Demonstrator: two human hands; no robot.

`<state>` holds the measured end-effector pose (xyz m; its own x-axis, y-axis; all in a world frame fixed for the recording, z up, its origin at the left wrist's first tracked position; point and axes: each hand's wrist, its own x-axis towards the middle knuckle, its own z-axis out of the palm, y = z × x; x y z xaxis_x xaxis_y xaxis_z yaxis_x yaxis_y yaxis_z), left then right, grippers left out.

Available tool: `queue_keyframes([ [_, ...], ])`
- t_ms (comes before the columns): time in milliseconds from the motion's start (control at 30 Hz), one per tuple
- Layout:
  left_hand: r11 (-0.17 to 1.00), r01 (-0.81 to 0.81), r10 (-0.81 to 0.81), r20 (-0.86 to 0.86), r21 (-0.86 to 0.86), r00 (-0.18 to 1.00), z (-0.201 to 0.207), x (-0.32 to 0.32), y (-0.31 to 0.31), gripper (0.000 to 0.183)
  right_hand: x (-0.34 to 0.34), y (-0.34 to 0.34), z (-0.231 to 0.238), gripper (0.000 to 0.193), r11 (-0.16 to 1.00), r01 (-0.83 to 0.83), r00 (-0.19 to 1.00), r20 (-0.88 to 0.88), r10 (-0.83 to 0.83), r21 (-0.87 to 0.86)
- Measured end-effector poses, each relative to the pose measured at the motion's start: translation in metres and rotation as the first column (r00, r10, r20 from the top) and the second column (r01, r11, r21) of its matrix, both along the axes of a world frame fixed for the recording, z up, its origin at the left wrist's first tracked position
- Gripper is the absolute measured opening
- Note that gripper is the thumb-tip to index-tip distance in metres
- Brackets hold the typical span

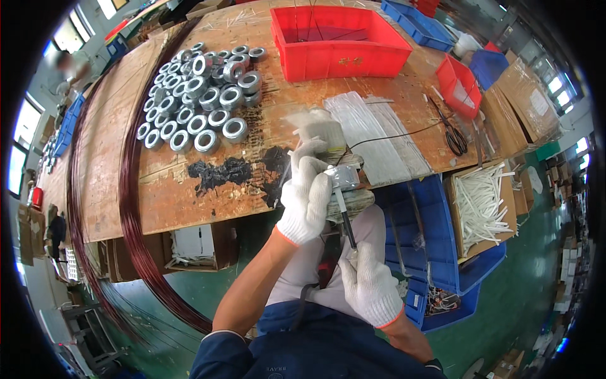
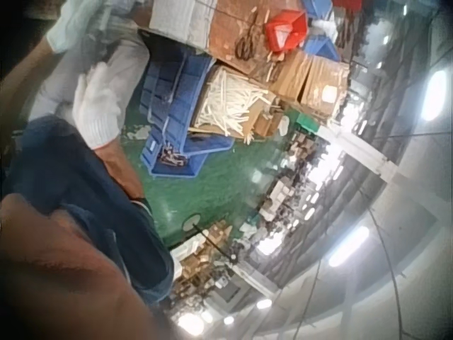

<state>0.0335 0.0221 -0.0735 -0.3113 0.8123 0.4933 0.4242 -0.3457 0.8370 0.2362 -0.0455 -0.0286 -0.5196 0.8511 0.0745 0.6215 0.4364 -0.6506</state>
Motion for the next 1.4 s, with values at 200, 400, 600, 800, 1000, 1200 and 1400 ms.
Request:
queue_keyframes([
  [200, 0.997, -0.005, 0.002, 0.042, 0.071, 0.999, -0.018, -0.01, 0.0, 0.028, 0.018, -0.038, 0.008, 0.027, 0.992, -0.12, 0.974, 0.197, 0.108, 0.05],
  [400, 0.99, -0.023, 0.025, -0.006, 0.137, 1.0, -0.02, -0.002, 0.007, 0.034, 0.043, -0.058, 0.006, 0.031, 0.977, 0.063, 0.998, 0.032, -0.058, -0.205],
  [600, 0.998, -0.037, 0.034, 0.054, 0.052, 0.998, -0.014, -0.002, 0.003, 0.03, 0.114, -0.129, 0.038, 0.034, 0.839, 0.096, 0.995, 0.022, -0.099, -0.535],
  [800, 0.999, 0.053, -0.052, 0.135, -0.003, 0.989, 0.001, -0.008, -0.023, 0.035, 0.148, -0.164, 0.057, 0.026, 0.905, -0.019, 0.999, -0.052, -0.004, -0.424],
  [1000, 0.884, -0.223, 0.358, -0.288, 0.41, 0.888, 0.013, 0.041, -0.068, 0.059, 0.209, -0.242, 0.061, 0.024, 0.858, -0.124, 0.991, -0.101, 0.085, -0.498],
  [1200, 0.864, -0.194, 0.19, 0.057, 0.465, 0.98, 0.042, 0.069, -0.074, 0.04, 0.234, -0.275, 0.083, 0.022, 0.887, -0.245, 0.969, -0.063, 0.24, -0.391],
  [1400, 0.948, -0.189, -0.099, 0.801, 0.256, 0.59, 0.128, 0.017, -0.022, 0.067, 0.23, -0.249, 0.092, 0.032, 0.716, -0.639, 0.767, -0.154, 0.624, -0.283],
])
